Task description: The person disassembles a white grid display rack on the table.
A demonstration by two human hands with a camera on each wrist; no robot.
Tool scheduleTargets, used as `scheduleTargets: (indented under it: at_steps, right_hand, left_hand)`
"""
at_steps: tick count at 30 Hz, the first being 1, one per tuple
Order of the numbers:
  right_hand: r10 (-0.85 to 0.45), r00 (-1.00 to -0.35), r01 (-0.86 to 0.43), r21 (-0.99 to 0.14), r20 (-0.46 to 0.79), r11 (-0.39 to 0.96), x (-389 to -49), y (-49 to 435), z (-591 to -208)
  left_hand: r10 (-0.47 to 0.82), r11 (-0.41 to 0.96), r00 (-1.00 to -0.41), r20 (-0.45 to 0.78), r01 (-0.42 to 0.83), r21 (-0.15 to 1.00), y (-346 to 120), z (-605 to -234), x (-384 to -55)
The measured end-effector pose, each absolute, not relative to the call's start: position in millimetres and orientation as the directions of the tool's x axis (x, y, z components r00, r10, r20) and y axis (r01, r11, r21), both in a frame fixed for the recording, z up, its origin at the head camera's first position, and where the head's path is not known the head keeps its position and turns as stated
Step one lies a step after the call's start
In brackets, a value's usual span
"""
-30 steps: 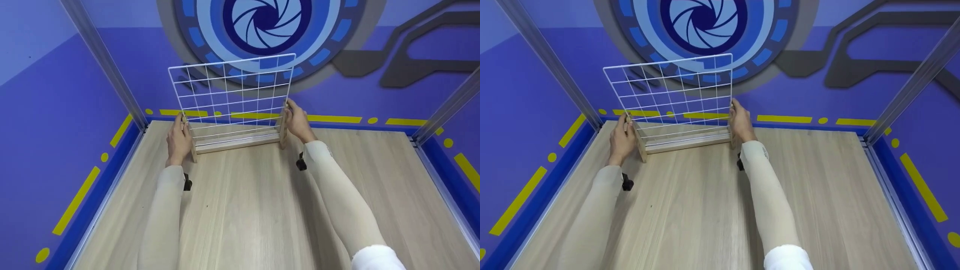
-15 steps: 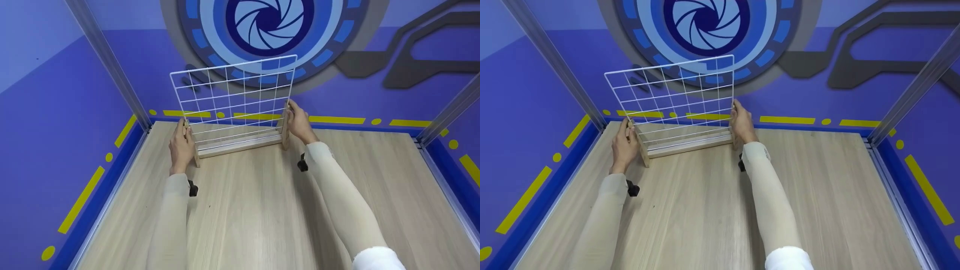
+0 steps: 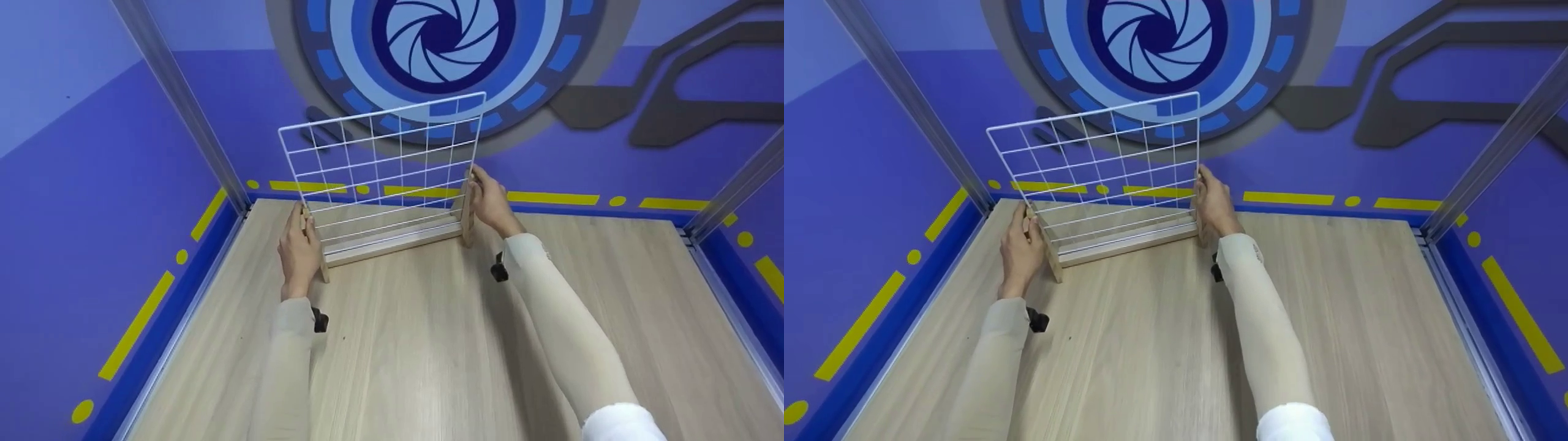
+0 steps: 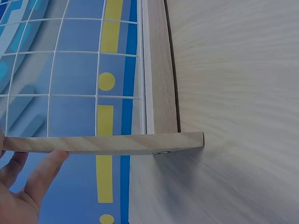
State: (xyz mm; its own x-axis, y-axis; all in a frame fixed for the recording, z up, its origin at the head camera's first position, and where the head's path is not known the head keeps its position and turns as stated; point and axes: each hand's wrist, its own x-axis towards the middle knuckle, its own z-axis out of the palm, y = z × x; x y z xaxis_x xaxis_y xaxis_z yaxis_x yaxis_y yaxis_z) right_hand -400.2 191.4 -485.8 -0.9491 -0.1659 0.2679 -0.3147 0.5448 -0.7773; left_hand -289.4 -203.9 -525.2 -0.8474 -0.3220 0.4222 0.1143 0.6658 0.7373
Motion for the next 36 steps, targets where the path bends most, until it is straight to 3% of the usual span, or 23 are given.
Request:
scheduleTargets:
  at_steps: [9,18,36]
  right_hand:
    - [-0.250,-0.965,-0.143,-0.952,0.074,0.270,-399,204,-480]
    - [-0.238,-0.969,-0.079,-0.994,0.060,0.069,-401,192,-480]
    - [-0.178,-0.984,0.010,-0.999,-0.018,0.047,-410,172,-479]
  left_hand:
    - [-0.314,0.649,-0.840,0.443,0.150,0.746,-203,-529,-270]
    - [-0.335,0.646,-0.815,0.474,0.168,0.745,-201,-530,-250]
    - [-0.365,0.640,-0.771,0.521,0.198,0.742,-193,-532,-224]
